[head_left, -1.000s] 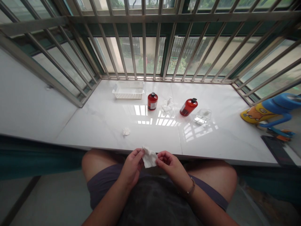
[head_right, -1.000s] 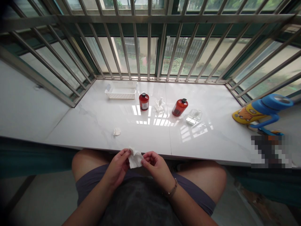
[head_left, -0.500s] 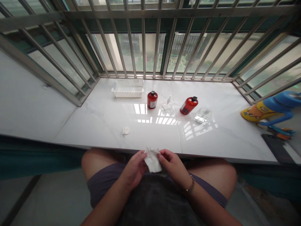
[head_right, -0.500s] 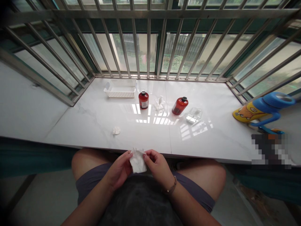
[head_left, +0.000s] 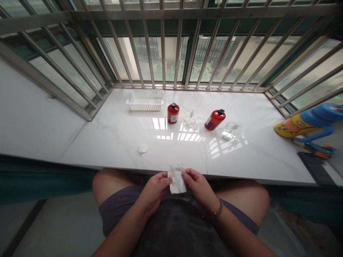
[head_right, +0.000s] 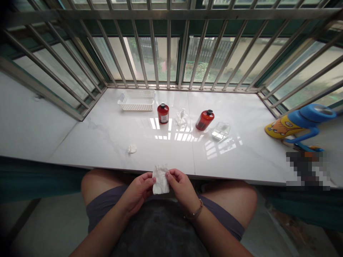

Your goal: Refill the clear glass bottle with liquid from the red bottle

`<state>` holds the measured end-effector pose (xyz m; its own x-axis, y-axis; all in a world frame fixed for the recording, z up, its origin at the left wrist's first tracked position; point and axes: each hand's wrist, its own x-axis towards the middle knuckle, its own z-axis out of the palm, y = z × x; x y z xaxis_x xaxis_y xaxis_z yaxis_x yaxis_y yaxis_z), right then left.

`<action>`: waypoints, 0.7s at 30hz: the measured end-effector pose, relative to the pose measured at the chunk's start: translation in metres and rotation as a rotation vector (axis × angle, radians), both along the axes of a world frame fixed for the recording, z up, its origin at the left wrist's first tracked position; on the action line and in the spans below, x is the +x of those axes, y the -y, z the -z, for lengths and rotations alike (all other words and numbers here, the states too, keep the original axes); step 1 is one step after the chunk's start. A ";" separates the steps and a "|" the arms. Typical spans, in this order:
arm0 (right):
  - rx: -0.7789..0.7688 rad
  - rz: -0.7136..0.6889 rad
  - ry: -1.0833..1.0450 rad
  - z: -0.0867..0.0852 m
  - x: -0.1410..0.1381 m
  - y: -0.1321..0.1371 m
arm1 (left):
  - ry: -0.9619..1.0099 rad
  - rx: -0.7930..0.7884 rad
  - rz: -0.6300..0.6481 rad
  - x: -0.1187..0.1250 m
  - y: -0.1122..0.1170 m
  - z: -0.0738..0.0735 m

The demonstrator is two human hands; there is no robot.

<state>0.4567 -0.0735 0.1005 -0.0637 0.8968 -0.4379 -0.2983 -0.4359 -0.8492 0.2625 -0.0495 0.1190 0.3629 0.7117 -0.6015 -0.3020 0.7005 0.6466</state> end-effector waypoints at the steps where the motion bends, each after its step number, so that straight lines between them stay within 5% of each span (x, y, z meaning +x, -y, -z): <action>1: -0.009 0.007 -0.014 0.000 0.000 0.000 | -0.027 0.029 -0.027 0.000 0.000 0.001; 5: 0.042 0.034 0.010 -0.002 0.001 0.001 | -0.124 0.187 -0.074 -0.002 -0.002 0.004; 13: 0.257 -0.176 0.370 -0.003 0.013 0.005 | -0.308 0.333 0.128 -0.015 -0.011 0.007; 21: 0.305 -0.256 0.489 -0.009 0.019 0.003 | -0.334 0.402 0.257 -0.023 -0.015 0.007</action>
<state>0.4754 -0.0766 0.1098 -0.1504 0.9687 -0.1974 0.2373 -0.1585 -0.9584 0.2393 -0.0343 0.1120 0.3915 0.8220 -0.4136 0.1110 0.4040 0.9080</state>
